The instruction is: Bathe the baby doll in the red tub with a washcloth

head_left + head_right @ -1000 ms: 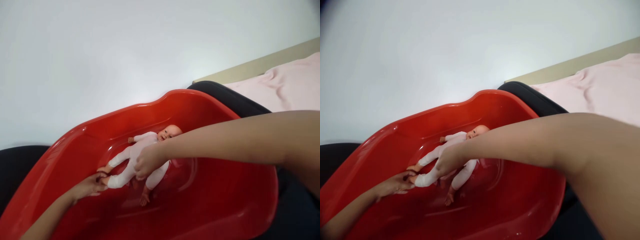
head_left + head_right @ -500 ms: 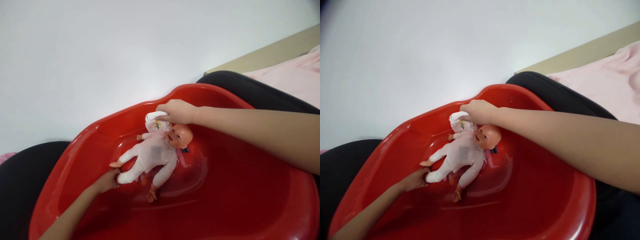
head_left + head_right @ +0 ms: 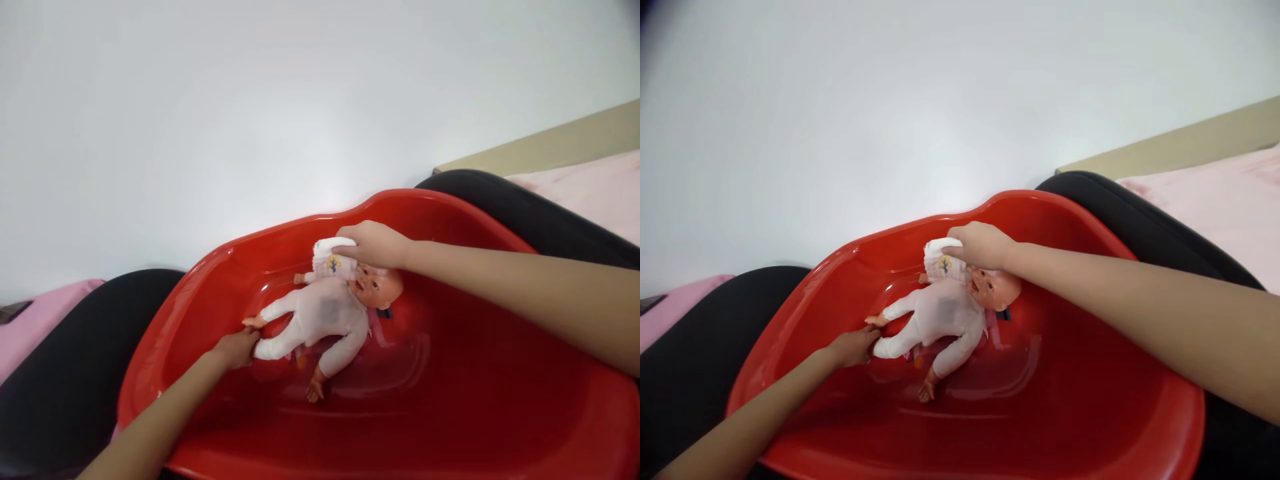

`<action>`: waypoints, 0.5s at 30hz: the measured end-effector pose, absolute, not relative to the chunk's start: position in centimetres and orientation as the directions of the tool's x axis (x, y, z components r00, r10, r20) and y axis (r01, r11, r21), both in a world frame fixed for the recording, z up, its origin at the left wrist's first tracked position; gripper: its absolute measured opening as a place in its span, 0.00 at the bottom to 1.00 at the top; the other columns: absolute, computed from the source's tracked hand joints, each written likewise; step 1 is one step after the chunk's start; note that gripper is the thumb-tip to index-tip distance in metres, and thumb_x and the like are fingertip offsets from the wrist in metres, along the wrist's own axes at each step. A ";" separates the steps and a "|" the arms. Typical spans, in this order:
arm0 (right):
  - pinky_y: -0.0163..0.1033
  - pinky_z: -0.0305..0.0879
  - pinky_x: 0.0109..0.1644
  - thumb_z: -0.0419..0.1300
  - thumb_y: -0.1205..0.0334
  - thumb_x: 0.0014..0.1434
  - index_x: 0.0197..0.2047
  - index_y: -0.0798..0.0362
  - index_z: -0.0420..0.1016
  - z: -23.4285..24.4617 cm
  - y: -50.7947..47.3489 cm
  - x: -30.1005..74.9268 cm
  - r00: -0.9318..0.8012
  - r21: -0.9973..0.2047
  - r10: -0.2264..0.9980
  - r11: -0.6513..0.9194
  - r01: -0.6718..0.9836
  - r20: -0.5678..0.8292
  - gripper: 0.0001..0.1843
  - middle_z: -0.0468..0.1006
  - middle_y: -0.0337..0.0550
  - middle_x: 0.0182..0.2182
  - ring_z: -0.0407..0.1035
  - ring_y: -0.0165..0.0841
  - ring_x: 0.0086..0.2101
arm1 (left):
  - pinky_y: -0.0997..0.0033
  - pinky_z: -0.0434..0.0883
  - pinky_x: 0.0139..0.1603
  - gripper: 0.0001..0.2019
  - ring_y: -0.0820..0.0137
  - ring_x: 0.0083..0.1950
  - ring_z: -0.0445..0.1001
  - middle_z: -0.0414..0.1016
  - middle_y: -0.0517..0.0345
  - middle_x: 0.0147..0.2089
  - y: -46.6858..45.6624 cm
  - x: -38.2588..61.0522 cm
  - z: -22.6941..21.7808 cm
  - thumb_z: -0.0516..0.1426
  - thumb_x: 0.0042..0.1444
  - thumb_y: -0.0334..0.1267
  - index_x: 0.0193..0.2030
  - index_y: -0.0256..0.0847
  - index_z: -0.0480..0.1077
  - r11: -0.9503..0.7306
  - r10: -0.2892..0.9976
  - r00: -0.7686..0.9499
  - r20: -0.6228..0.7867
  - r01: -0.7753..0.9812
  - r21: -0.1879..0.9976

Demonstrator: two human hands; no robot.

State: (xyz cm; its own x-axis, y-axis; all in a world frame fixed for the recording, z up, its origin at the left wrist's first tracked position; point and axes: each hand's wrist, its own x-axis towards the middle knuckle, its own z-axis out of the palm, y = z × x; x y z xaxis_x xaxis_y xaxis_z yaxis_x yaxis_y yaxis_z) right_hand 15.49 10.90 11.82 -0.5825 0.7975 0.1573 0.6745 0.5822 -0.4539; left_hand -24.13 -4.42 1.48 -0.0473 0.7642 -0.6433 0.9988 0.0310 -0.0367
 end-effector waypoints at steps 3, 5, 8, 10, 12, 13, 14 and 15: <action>0.39 0.65 0.41 0.59 0.48 0.69 0.40 0.50 0.78 11.6 11.9 15.0 -0.501 -0.573 0.853 0.487 0.659 0.148 0.15 0.81 0.46 0.38 0.75 0.35 0.37 | 0.49 0.71 0.58 0.32 0.42 0.60 0.76 0.69 0.39 0.70 -4.1 -23.5 5.0 0.60 0.55 0.43 0.68 0.46 0.70 0.052 0.792 -0.027 -0.610 0.998 0.023; 0.40 0.66 0.40 0.59 0.49 0.69 0.41 0.51 0.78 11.9 12.7 13.6 -0.454 -0.625 0.882 0.426 0.654 0.126 0.15 0.82 0.48 0.40 0.76 0.36 0.37 | 0.54 0.71 0.57 0.28 0.47 0.58 0.78 0.75 0.46 0.64 -4.8 -22.5 8.1 0.58 0.60 0.48 0.67 0.50 0.71 0.054 0.833 0.051 -0.551 0.984 0.172; 0.40 0.67 0.42 0.56 0.50 0.70 0.45 0.53 0.77 13.3 13.2 9.0 -0.437 -0.665 0.884 0.427 0.613 0.165 0.16 0.82 0.49 0.44 0.77 0.37 0.39 | 0.59 0.71 0.54 0.22 0.51 0.57 0.78 0.79 0.54 0.60 -7.5 -19.9 12.2 0.56 0.65 0.50 0.64 0.54 0.74 0.050 0.933 0.085 -0.350 0.932 0.359; 0.39 0.67 0.45 0.53 0.51 0.71 0.50 0.53 0.75 14.3 13.0 3.9 -0.470 -0.656 0.844 0.510 0.556 0.258 0.16 0.81 0.48 0.48 0.76 0.37 0.44 | 0.62 0.71 0.55 0.19 0.55 0.57 0.78 0.79 0.58 0.60 -10.1 -17.7 13.5 0.55 0.67 0.48 0.62 0.56 0.74 0.072 0.975 0.037 -0.218 0.879 0.471; 0.38 0.67 0.46 0.51 0.51 0.73 0.53 0.51 0.73 15.0 12.1 -2.4 -0.553 -0.620 0.761 0.622 0.478 0.338 0.16 0.80 0.47 0.52 0.75 0.37 0.46 | 0.62 0.72 0.55 0.16 0.57 0.57 0.78 0.78 0.60 0.60 -12.7 -15.5 13.6 0.54 0.69 0.48 0.59 0.57 0.75 0.077 0.990 0.000 -0.139 0.833 0.547; 0.38 0.67 0.46 0.50 0.52 0.73 0.54 0.50 0.72 15.1 11.5 -5.8 -0.647 -0.583 0.675 0.701 0.411 0.355 0.16 0.80 0.46 0.52 0.75 0.36 0.46 | 0.61 0.72 0.55 0.15 0.56 0.57 0.78 0.79 0.59 0.60 -13.8 -14.7 13.3 0.54 0.69 0.49 0.58 0.58 0.75 0.061 0.994 -0.001 -0.107 0.828 0.557; 0.39 0.67 0.47 0.50 0.52 0.74 0.53 0.50 0.72 15.1 10.7 -9.2 -0.706 -0.547 0.619 0.743 0.386 0.344 0.15 0.80 0.46 0.52 0.75 0.37 0.46 | 0.58 0.72 0.56 0.16 0.54 0.58 0.77 0.79 0.58 0.60 -14.7 -14.1 12.8 0.54 0.68 0.48 0.59 0.58 0.75 0.058 0.995 -0.001 -0.101 0.825 0.562; 0.40 0.67 0.47 0.49 0.53 0.74 0.53 0.50 0.72 15.0 9.7 -12.6 -0.740 -0.538 0.595 0.754 0.378 0.314 0.15 0.81 0.46 0.52 0.75 0.38 0.47 | 0.56 0.72 0.57 0.17 0.52 0.59 0.77 0.79 0.56 0.60 -15.4 -13.7 12.1 0.54 0.68 0.49 0.60 0.58 0.74 0.068 0.995 -0.012 -0.103 0.826 0.560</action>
State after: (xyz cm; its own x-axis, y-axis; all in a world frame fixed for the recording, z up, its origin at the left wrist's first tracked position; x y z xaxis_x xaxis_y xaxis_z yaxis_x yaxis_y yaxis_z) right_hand -12.58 9.71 14.97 -0.7399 0.5948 0.3142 0.3775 0.7538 -0.5378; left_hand -13.74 -15.45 12.10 -0.0119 0.9946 -0.1028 0.8260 0.0677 0.5595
